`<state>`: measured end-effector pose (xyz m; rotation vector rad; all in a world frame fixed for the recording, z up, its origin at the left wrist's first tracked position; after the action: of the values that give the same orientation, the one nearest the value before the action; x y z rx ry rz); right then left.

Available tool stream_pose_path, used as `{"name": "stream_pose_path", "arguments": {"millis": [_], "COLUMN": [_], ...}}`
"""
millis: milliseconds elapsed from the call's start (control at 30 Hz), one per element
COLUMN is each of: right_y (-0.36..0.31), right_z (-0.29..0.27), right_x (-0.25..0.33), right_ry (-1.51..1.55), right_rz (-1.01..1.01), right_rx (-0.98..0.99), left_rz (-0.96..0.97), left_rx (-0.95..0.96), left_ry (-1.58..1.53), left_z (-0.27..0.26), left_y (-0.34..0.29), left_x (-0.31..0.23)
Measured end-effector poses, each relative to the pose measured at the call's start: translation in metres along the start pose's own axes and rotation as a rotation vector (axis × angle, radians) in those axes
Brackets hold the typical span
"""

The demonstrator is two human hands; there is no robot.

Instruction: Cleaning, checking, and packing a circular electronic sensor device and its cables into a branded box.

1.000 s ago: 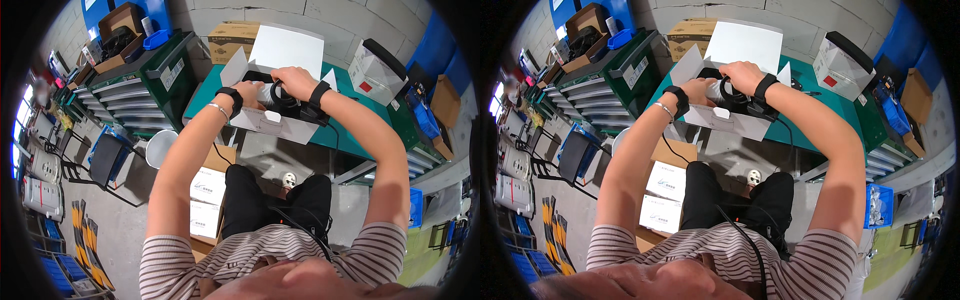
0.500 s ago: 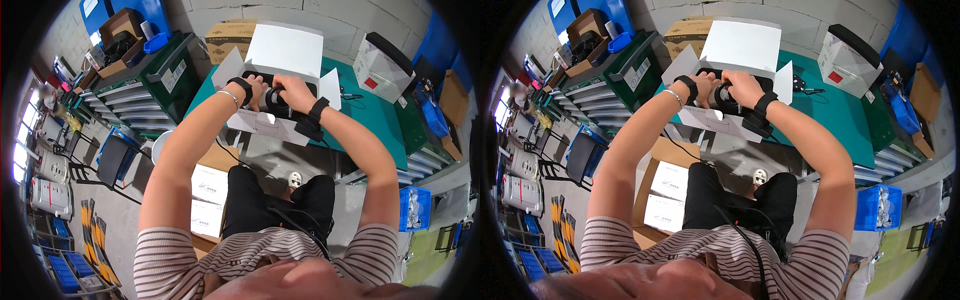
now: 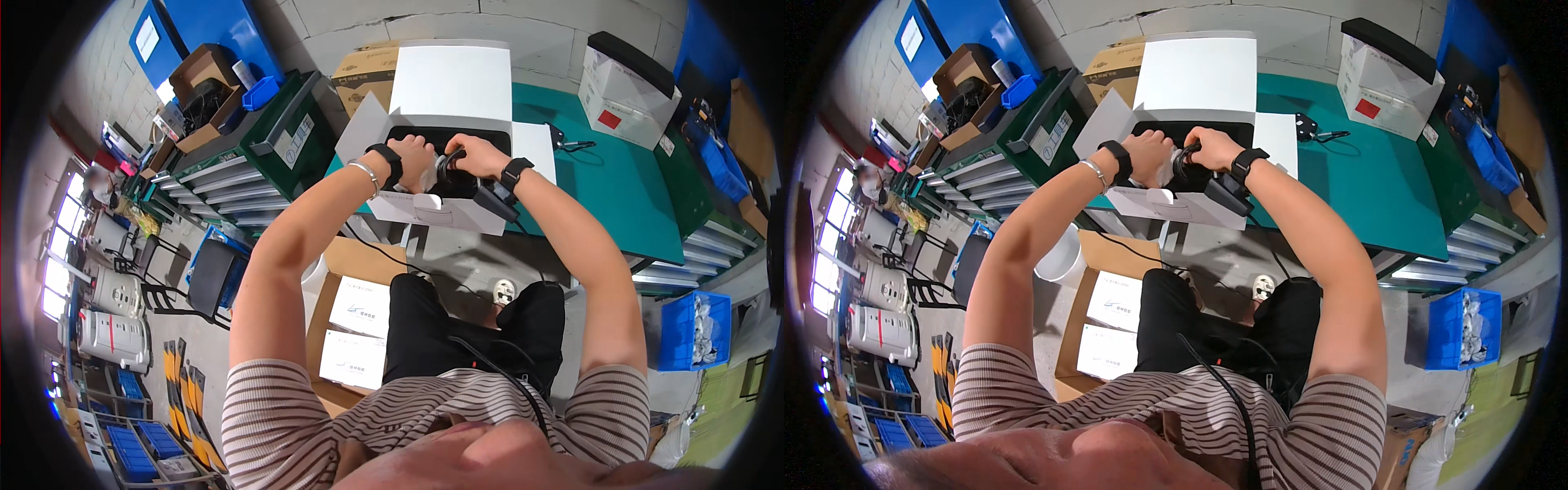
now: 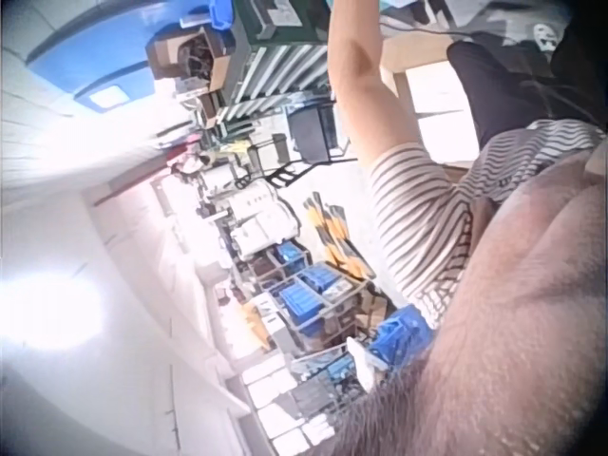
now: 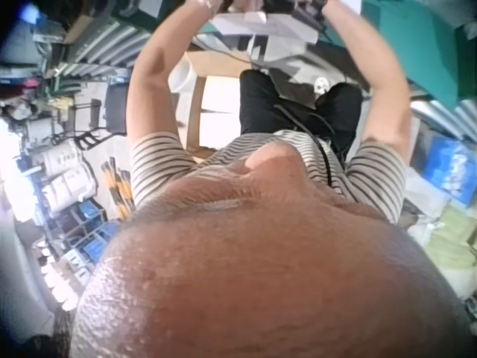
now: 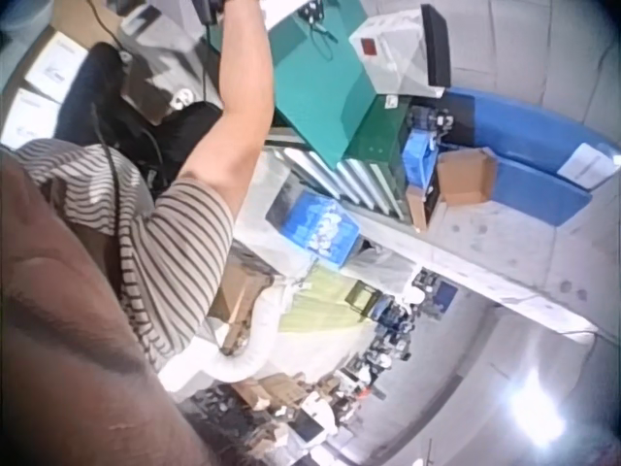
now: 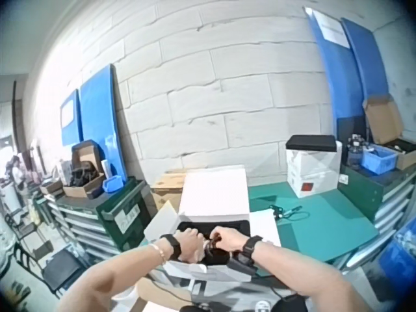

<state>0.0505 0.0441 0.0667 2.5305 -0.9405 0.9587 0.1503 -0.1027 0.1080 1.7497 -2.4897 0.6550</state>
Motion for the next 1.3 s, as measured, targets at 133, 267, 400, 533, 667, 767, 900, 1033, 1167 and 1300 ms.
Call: {"name": "stream_pose_path", "arguments": {"millis": [133, 267, 400, 533, 667, 767, 900, 1033, 1167, 1300], "right_y": [0.005, 0.016, 0.031, 0.011, 0.039, 0.051, 0.05, -0.013, -0.051, -0.107], "right_z": [-0.001, 0.008, 0.014, -0.008, -0.011, -0.019, -0.039, -0.066, -0.08, -0.101], "right_x": [-0.001, -0.006, -0.026, 0.015, -0.033, -0.041, -0.038, 0.024, 0.026, 0.014], "right_ry": [0.099, 0.082, 0.238, 0.443, 0.908, 1.128, 1.457, 1.373, 1.423, 1.374], "right_rz": [0.077, 0.073, 0.112, 0.176, 0.096, 0.093, -0.127, 0.137, 0.151, -0.012], "right_rx": [0.15, 0.098, 0.092, 0.102, 0.01, -0.011, 0.026, 0.006, 0.019, -0.003], "left_rz": [0.008, 0.033, 0.023, -0.063, -0.069, -0.102, -0.101, -0.164, -0.075, 0.009], "left_rx": [0.011, -0.081, -0.168, -0.188, -0.267, -0.279, -0.453, -0.569, -0.633, -0.688], "left_ry": [-0.044, -0.016, -0.084, -0.094, -0.042, -0.018, -0.013, 0.037, 0.059, 0.122], "left_z": [-0.002, -0.009, -0.023, -0.035, -0.064, -0.088, -0.105, -0.12, -0.136, -0.151], "left_y": [-0.005, -0.014, -0.02, -0.048, -0.046, -0.053, -0.058, -0.072, -0.072, -0.066], "left_x": [0.002, 0.001, 0.008, 0.018, 0.018, 0.016, 0.036, 0.027, -0.013, -0.052]}}
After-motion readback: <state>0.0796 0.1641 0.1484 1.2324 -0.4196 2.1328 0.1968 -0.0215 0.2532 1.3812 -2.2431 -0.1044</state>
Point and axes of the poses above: each hand's wrist, its own y-axis towards the middle knuckle, its own z-axis out of the palm, x = y × z, the point moved 1 cm from there along y, towards the middle knuckle, and after that the axes turned 12 degrees about z, right-handed, at the moved point
